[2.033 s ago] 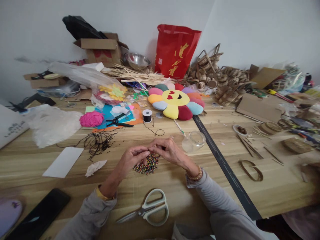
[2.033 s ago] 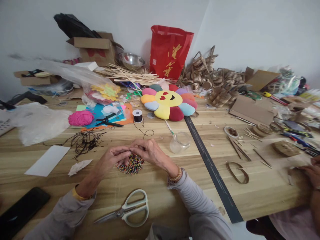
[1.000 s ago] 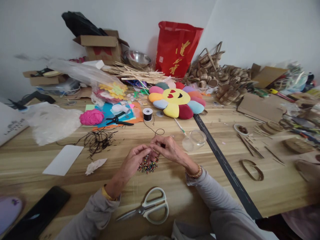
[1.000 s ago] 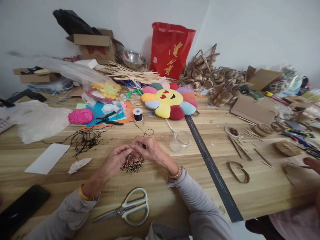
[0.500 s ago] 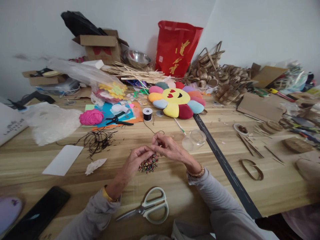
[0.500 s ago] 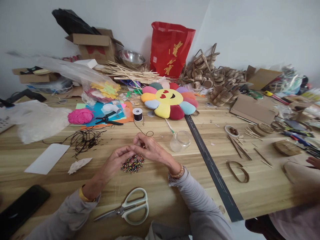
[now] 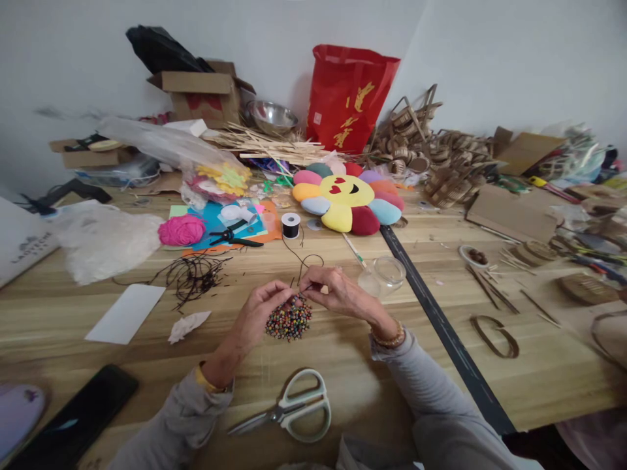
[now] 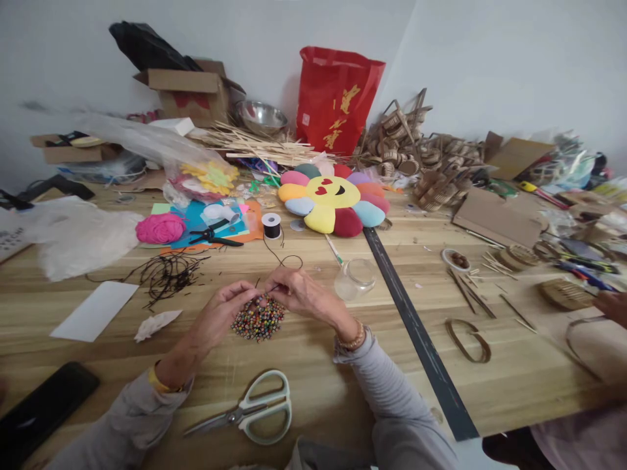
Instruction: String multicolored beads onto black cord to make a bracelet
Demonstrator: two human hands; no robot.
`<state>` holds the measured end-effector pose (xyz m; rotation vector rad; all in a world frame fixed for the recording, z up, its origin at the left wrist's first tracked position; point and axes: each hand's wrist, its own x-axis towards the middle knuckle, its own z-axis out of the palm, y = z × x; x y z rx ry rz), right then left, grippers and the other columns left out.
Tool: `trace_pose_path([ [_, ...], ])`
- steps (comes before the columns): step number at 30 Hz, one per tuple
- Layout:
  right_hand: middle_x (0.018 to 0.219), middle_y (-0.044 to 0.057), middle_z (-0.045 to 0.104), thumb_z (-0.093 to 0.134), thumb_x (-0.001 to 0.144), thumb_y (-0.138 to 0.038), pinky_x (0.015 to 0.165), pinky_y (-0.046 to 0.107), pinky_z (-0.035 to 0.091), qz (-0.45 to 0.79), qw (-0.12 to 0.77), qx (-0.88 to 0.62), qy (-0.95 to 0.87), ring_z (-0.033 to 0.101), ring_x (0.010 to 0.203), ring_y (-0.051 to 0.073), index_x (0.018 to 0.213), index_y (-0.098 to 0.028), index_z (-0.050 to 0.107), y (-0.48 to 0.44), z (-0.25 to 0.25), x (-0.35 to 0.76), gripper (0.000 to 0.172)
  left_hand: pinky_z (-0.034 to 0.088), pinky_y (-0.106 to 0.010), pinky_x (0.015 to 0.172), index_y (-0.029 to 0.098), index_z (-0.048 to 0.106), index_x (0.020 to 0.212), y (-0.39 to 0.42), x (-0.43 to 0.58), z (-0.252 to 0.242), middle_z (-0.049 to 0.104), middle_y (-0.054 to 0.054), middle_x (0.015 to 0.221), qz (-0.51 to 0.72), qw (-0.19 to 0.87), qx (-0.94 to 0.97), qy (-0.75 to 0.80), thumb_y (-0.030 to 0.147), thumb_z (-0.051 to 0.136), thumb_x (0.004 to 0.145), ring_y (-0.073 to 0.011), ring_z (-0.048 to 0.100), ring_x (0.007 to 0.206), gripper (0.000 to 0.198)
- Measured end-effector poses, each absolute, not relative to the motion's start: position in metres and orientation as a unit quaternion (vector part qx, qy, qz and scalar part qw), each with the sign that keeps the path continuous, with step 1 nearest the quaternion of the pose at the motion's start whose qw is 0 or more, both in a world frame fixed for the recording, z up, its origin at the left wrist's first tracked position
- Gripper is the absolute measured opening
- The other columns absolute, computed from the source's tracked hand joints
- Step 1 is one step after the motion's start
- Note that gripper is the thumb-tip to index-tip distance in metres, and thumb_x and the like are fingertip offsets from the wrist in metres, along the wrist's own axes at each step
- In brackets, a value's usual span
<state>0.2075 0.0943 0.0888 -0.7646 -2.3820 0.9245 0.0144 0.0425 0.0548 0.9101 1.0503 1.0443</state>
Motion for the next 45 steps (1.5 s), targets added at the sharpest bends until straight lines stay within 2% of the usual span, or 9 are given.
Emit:
trace_pose_path([
  [3, 0.084, 0.002, 0.062, 0.055, 0.09, -0.018, 0.068, 0.026, 0.049, 0.326, 0.229, -0.277, -0.874, 0.056, 0.07, 0.013, 0.09, -0.018, 0.062, 0.095, 0.088, 0.208, 0.007, 0.047, -0.024, 0.06, 0.014, 0.064, 0.072, 0.044, 0.013, 0.059, 0.072, -0.003, 0.069, 0.45, 0.615, 0.428, 0.487, 0.043, 0.076, 0.066, -0.0149, 0.061, 0.061, 0.031],
  [7, 0.083, 0.002, 0.06, 0.055, 0.089, -0.017, 0.066, 0.025, 0.047, 0.314, 0.223, -0.276, -0.881, 0.054, 0.069, 0.012, 0.091, -0.019, 0.063, 0.096, 0.088, 0.209, 0.008, 0.045, -0.022, 0.058, 0.015, 0.064, 0.069, 0.047, 0.011, 0.06, 0.07, 0.0, 0.063, 0.455, 0.588, 0.444, 0.499, 0.04, 0.078, 0.064, -0.0132, 0.061, 0.059, 0.03],
  [13, 0.082, 0.001, 0.058, 0.057, 0.088, -0.015, 0.062, 0.021, 0.044, 0.355, 0.238, -0.277, -0.861, 0.052, 0.066, 0.009, 0.091, -0.017, 0.065, 0.098, 0.088, 0.211, 0.008, 0.051, -0.025, 0.061, 0.016, 0.062, 0.075, 0.048, 0.009, 0.051, 0.075, -0.003, 0.073, 0.443, 0.685, 0.378, 0.437, 0.039, 0.077, 0.068, -0.0175, 0.069, 0.066, 0.029],
  [21, 0.076, 0.0, 0.06, 0.062, 0.085, -0.014, 0.058, 0.019, 0.04, 0.393, 0.25, -0.242, -0.851, 0.048, 0.062, 0.008, 0.089, -0.016, 0.07, 0.101, 0.082, 0.207, 0.009, 0.055, -0.029, 0.063, 0.011, 0.068, 0.074, 0.046, 0.012, 0.054, 0.075, -0.008, 0.07, 0.422, 0.737, 0.33, 0.413, 0.036, 0.084, 0.059, -0.0195, 0.07, 0.064, 0.033],
  [30, 0.08, 0.002, 0.061, 0.055, 0.091, -0.022, 0.066, 0.026, 0.047, 0.299, 0.219, -0.244, -0.896, 0.054, 0.071, 0.014, 0.087, -0.021, 0.065, 0.092, 0.085, 0.203, 0.012, 0.049, -0.023, 0.055, 0.012, 0.069, 0.067, 0.044, 0.015, 0.051, 0.073, -0.005, 0.062, 0.43, 0.728, 0.324, 0.423, 0.037, 0.086, 0.055, -0.0138, 0.065, 0.054, 0.032],
  [37, 0.082, 0.001, 0.062, 0.059, 0.089, -0.018, 0.066, 0.023, 0.046, 0.266, 0.203, -0.271, -0.902, 0.057, 0.07, 0.012, 0.091, -0.019, 0.064, 0.093, 0.082, 0.206, 0.006, 0.044, -0.022, 0.052, 0.013, 0.066, 0.056, 0.045, 0.015, 0.057, 0.066, -0.001, 0.051, 0.444, 0.674, 0.363, 0.465, 0.032, 0.084, 0.053, -0.0114, 0.058, 0.049, 0.027],
  [42, 0.09, 0.004, 0.066, 0.067, 0.083, -0.021, 0.064, 0.023, 0.046, 0.252, 0.245, -0.335, -0.874, 0.059, 0.063, 0.01, 0.103, -0.017, 0.062, 0.095, 0.082, 0.21, 0.021, 0.043, -0.023, 0.052, 0.014, 0.065, 0.057, 0.047, 0.012, 0.056, 0.066, 0.0, 0.052, 0.469, 0.662, 0.357, 0.463, 0.03, 0.083, 0.053, -0.0114, 0.058, 0.048, 0.024],
  [45, 0.076, 0.0, 0.066, 0.067, 0.082, -0.02, 0.06, 0.02, 0.046, 0.307, 0.262, -0.347, -0.846, 0.06, 0.059, 0.009, 0.106, -0.017, 0.061, 0.092, 0.081, 0.205, 0.025, 0.042, -0.023, 0.05, 0.014, 0.065, 0.057, 0.047, 0.011, 0.056, 0.065, 0.0, 0.05, 0.462, 0.653, 0.374, 0.469, 0.029, 0.081, 0.056, -0.0112, 0.057, 0.047, 0.022],
])
